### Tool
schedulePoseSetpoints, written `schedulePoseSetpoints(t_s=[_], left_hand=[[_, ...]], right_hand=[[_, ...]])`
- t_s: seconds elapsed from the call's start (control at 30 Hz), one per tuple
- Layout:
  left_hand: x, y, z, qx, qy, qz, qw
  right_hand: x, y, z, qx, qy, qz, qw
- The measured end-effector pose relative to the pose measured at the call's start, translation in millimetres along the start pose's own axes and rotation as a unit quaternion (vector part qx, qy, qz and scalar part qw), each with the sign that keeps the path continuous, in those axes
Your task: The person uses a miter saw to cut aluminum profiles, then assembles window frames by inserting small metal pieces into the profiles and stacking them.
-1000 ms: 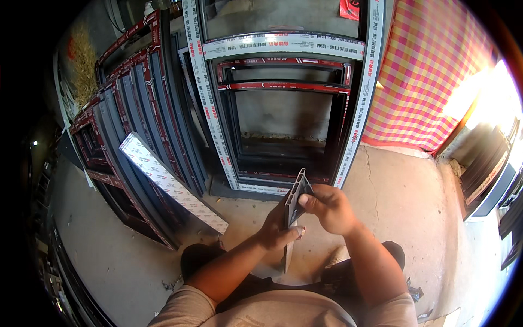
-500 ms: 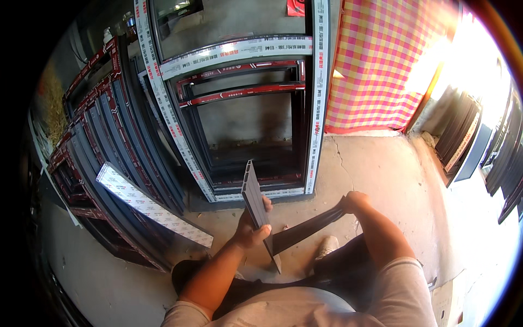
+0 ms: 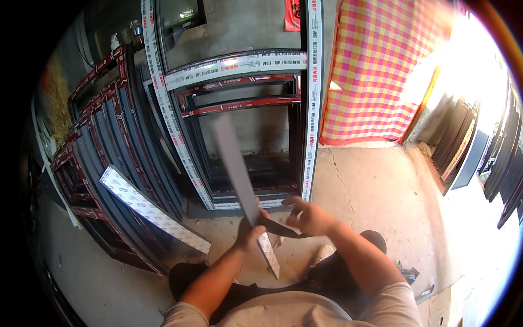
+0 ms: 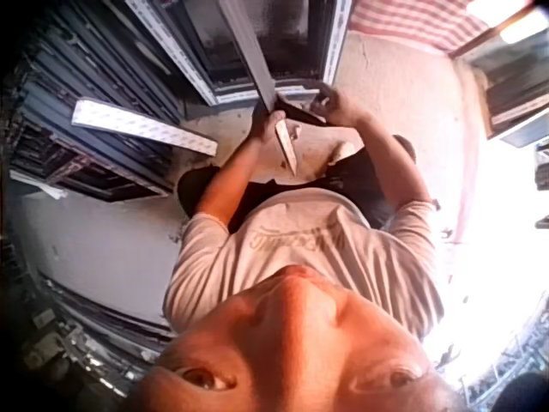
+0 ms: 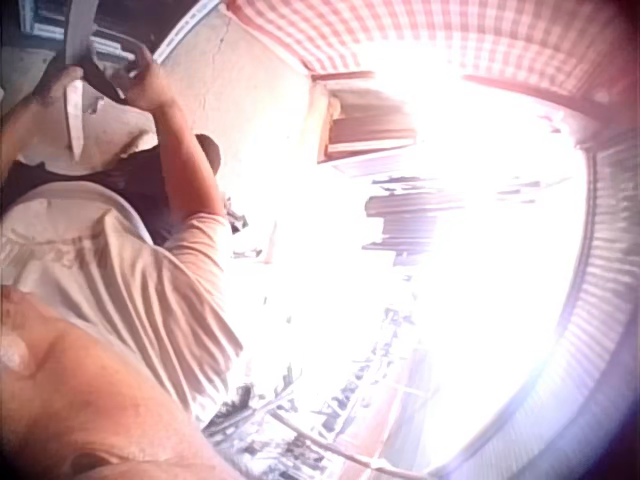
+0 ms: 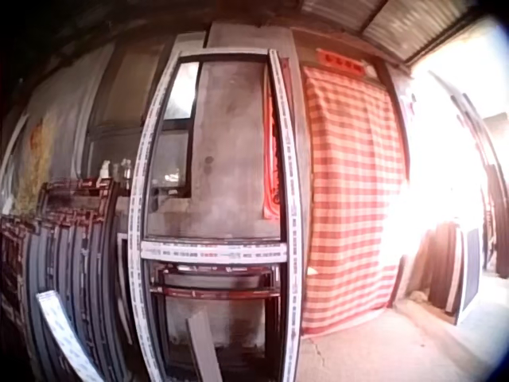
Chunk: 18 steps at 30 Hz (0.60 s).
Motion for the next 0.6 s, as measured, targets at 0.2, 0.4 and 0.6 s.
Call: schedulePoseSetpoints(t_s=[0.2,0.4,0.6], left_hand=[[11.5,-160.8,11.6,-0.116,-0.029,-0.153,0.981],[-59.6,-344.4,61.4,-0.091,-0.002,-0.384,0.919],[-129.2,-392.0,162.5,-0.101,-0.112,-0.422,0.894]], right_hand=[[-10.2,64.5,-48.0,-0.318,-0.069,0.154,0.933],[-36.9,37.0,29.2,-0.406,-0.213,0.223,0.860],[-128.2,-126.0,172.8,-0.458,-0.316,-0.044,0.830]])
Point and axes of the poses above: each hand's wrist, its own x-axis towards the middle knuckle, its own z-axis out of the back of the hand, y = z × x, the point moved 6 cm from there along x, towards the middle knuckle, and after that the axes turned 7 degrees about y, right-handed, at the moved point
